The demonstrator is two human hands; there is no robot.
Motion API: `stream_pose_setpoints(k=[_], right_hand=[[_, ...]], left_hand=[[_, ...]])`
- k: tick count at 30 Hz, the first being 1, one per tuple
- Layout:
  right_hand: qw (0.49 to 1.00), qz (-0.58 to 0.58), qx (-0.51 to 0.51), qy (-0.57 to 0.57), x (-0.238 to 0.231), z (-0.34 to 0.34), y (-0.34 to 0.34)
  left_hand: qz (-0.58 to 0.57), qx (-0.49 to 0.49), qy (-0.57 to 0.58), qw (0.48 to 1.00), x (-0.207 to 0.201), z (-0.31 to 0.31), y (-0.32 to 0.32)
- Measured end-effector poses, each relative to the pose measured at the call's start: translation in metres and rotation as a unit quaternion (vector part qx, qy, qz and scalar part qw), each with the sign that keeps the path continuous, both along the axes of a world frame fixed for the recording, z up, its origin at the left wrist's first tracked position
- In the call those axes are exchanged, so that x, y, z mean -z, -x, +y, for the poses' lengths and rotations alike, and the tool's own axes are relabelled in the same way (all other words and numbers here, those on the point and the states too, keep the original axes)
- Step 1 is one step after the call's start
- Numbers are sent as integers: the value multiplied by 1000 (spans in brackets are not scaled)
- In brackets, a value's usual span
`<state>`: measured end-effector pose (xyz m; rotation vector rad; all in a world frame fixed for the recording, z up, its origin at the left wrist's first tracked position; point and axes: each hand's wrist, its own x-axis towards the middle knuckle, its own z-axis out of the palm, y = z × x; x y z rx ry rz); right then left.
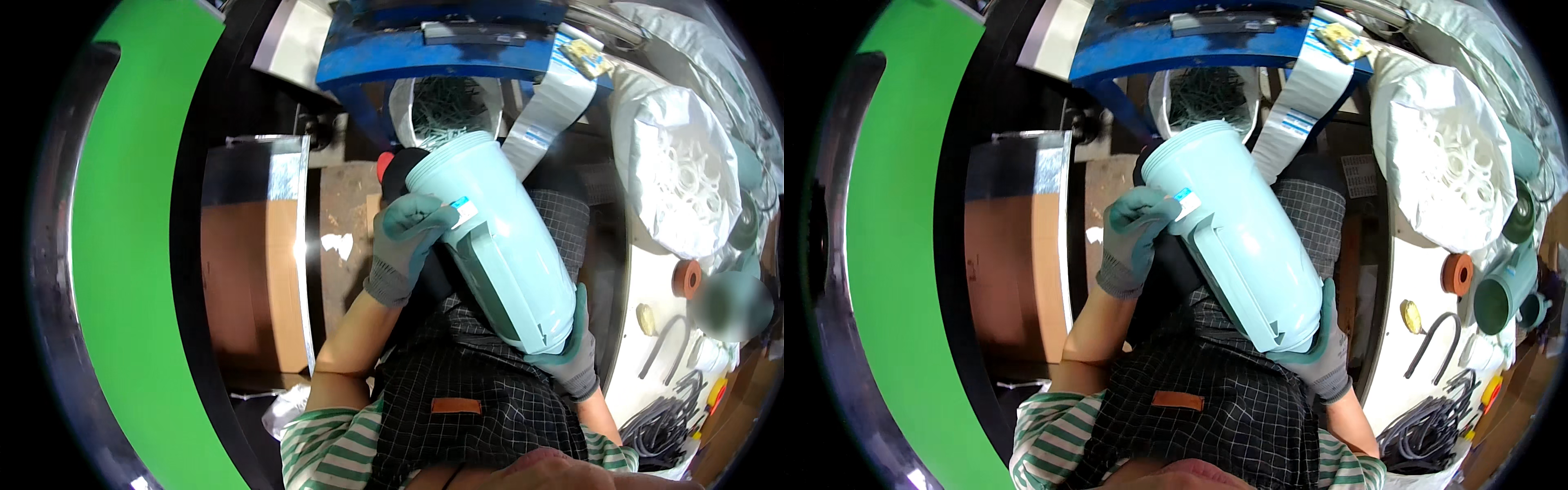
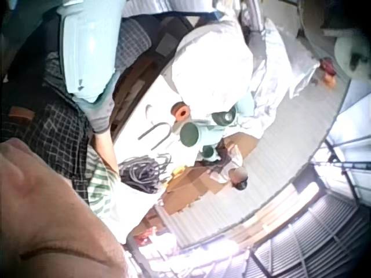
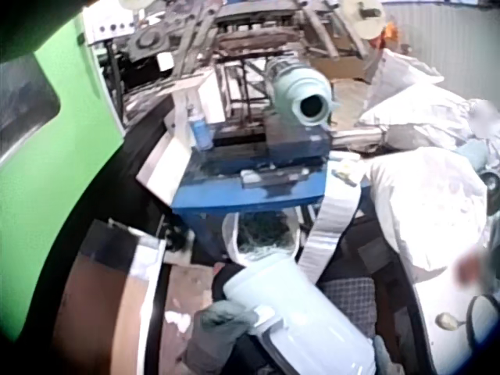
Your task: The person assembles light blue kettles by inserting a grey handle into the body and attaching a white circular ring to the top. They then apply a label to the side of the kettle and place the finished unit onto a nearby surface. The process is repeated for multiple kettles in a continuous loop.
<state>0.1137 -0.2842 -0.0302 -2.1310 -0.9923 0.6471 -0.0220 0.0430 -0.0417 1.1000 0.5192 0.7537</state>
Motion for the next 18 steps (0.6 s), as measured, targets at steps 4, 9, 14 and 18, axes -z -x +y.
stream_pose_setpoints(k=[4,9,14,18], right_hand=[[1000,-17,9,-22,8,0,12],[1000,-21,6,-14,13,1,22],[998,-30,26,-55,22,-6,22],[933,347,33,-84,15,-17,-20]], left_hand=[[49,13,-19,999,1,3,8],[132,7,-84,988,1,3,20],[388,-6,-240,890,-2,28,38],[216,-62,-426,877,28,46,21]])
